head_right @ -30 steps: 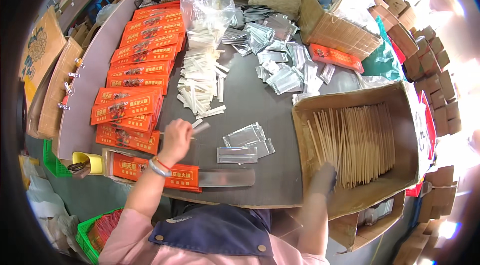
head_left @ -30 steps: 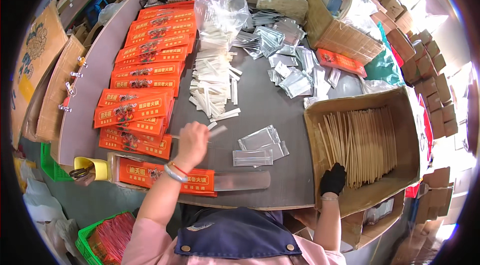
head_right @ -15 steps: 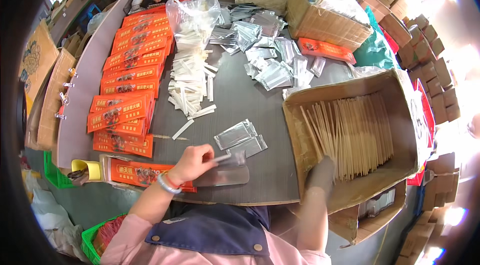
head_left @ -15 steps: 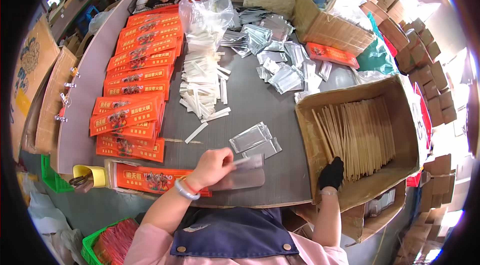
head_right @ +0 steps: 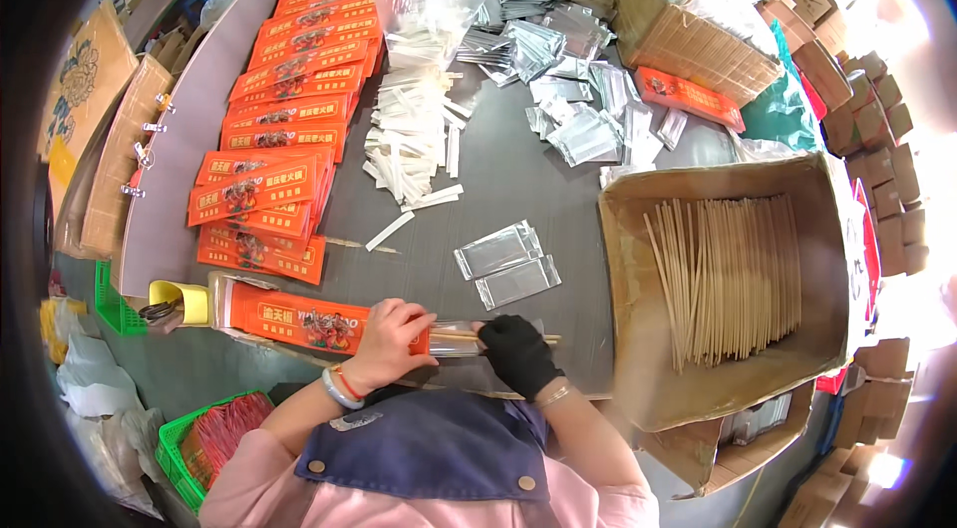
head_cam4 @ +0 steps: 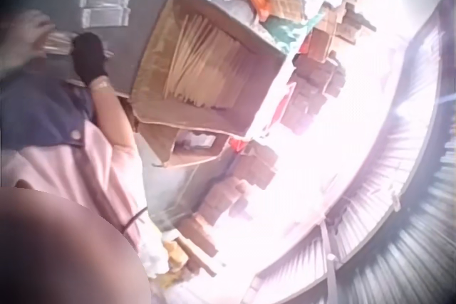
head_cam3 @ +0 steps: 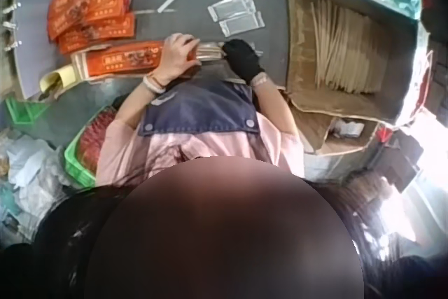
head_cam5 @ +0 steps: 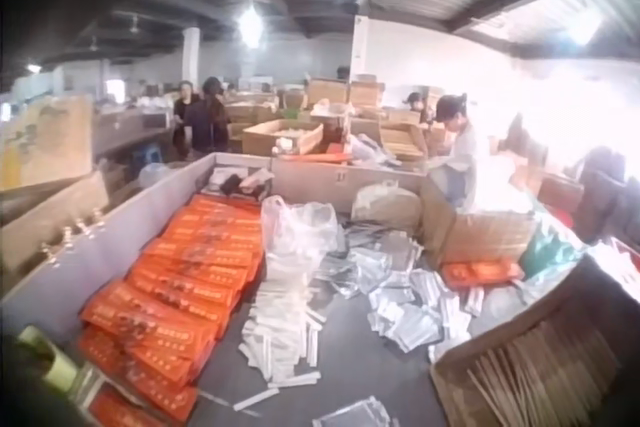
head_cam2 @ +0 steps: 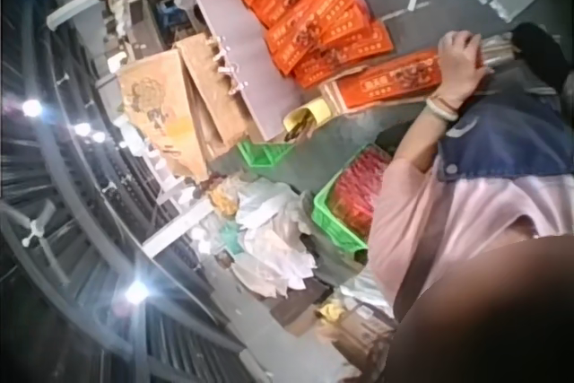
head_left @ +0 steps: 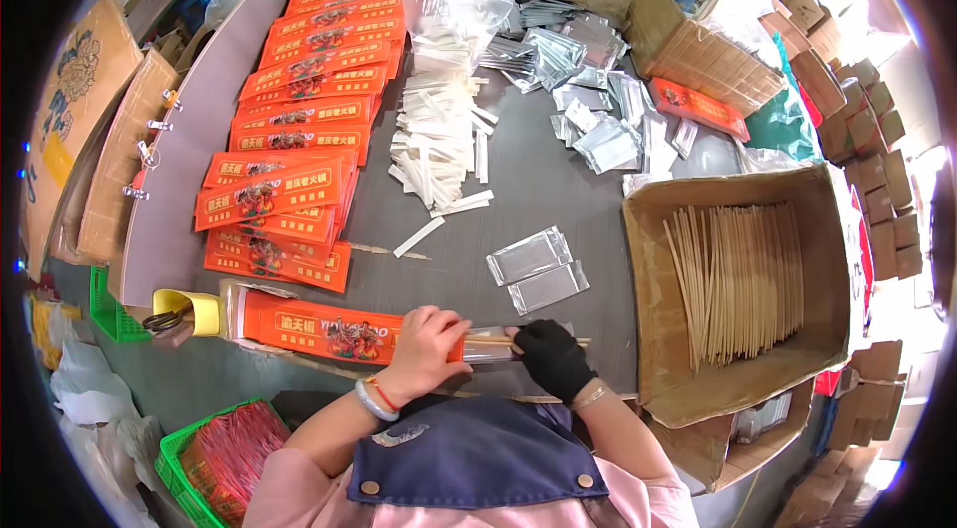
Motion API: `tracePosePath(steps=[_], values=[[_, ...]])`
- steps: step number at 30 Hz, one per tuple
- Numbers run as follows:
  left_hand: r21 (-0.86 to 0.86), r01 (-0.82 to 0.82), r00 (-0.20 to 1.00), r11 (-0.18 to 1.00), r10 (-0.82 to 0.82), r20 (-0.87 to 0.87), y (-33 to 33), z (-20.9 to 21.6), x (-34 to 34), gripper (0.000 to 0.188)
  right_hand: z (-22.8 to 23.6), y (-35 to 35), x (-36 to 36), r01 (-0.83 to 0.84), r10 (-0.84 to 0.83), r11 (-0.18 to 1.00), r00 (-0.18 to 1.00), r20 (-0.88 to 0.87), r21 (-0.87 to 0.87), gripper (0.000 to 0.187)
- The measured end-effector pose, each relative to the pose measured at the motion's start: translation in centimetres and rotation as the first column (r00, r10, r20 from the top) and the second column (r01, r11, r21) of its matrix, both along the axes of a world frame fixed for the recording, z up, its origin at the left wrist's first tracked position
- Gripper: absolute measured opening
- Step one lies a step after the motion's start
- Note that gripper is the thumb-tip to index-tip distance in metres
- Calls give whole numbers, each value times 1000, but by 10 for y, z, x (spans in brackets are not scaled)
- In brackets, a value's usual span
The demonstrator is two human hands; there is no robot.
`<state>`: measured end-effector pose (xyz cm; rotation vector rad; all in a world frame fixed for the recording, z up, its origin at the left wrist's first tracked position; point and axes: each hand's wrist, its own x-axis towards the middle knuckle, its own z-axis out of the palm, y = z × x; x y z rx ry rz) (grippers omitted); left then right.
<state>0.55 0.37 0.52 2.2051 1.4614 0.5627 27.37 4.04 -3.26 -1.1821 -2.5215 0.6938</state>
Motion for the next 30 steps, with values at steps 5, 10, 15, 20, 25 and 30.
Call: tracePosePath(steps=[5,10,15,20,25,30], values=[[33,-24,997,999,26,-69,3,-5,-2,69,7,-3,28,405,-405,914,914,-23,-12,7],[60,26,1000,998,-27,4,15,-11,6,58,23,-21,-75,107,-320,881,851,-416,-461,44],[-58,329,916,943,-333,-225,29,19,-6,35,50,4,-40,29,-45,967,997,58,251,57],[299,95,929,950,24,-371,98,81,-88,21,50,7,11,416,-415,906,910,-30,84,61],[88,-372,907,924,382,-177,14,7,-54,81,61,1,0,258,-276,943,959,61,209,63],[-35,-463,886,886,463,-11,-16,-34,-32,103,74,-6,-9,153,-180,978,962,207,142,63]])
